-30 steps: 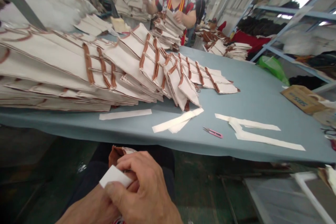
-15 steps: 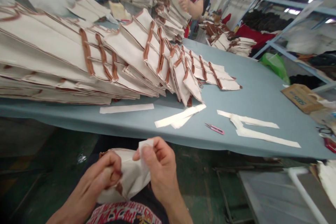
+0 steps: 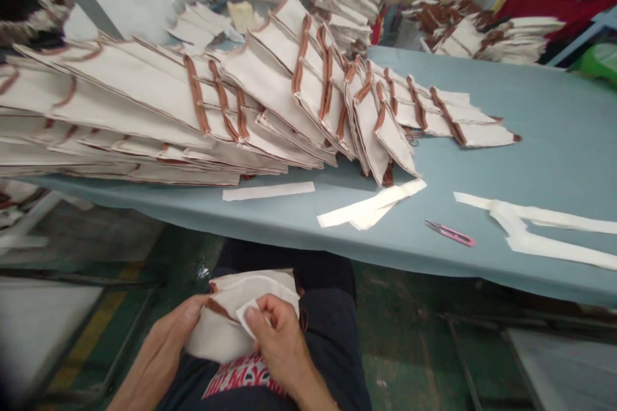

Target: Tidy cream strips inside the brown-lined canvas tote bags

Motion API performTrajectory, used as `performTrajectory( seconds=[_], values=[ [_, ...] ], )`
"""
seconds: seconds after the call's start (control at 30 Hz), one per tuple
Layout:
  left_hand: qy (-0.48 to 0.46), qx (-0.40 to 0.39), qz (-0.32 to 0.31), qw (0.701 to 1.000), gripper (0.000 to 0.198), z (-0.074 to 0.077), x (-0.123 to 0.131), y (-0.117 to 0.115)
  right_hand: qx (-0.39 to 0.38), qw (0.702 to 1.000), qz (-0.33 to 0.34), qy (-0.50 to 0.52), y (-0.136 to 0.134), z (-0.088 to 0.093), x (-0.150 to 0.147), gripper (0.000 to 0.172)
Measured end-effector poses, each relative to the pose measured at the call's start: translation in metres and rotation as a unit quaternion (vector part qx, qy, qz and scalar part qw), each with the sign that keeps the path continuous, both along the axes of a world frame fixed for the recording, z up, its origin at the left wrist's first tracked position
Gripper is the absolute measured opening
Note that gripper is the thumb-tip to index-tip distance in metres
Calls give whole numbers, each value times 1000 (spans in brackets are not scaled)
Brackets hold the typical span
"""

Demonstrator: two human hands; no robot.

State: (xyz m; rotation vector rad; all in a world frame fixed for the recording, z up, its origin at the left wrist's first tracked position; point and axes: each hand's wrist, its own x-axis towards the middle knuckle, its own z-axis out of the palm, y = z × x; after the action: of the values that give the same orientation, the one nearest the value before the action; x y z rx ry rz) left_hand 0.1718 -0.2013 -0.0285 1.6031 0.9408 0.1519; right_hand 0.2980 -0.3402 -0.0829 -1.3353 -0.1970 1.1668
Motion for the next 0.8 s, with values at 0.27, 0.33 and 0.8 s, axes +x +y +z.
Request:
performTrajectory(
  seconds=[0.27,0.33,0.8],
  values=[
    [0,-72,-103,992,59,5,23,11,-27,994,-7,-106,-12,27,22,55],
    [-15,-156,-141,978,57,17,32,17,-40,984,12,-172,-14,43,30,46],
    [-125,-200,-200,951,36,67,72,28,-112,959,-57,-253,-27,127,36,42]
  ],
)
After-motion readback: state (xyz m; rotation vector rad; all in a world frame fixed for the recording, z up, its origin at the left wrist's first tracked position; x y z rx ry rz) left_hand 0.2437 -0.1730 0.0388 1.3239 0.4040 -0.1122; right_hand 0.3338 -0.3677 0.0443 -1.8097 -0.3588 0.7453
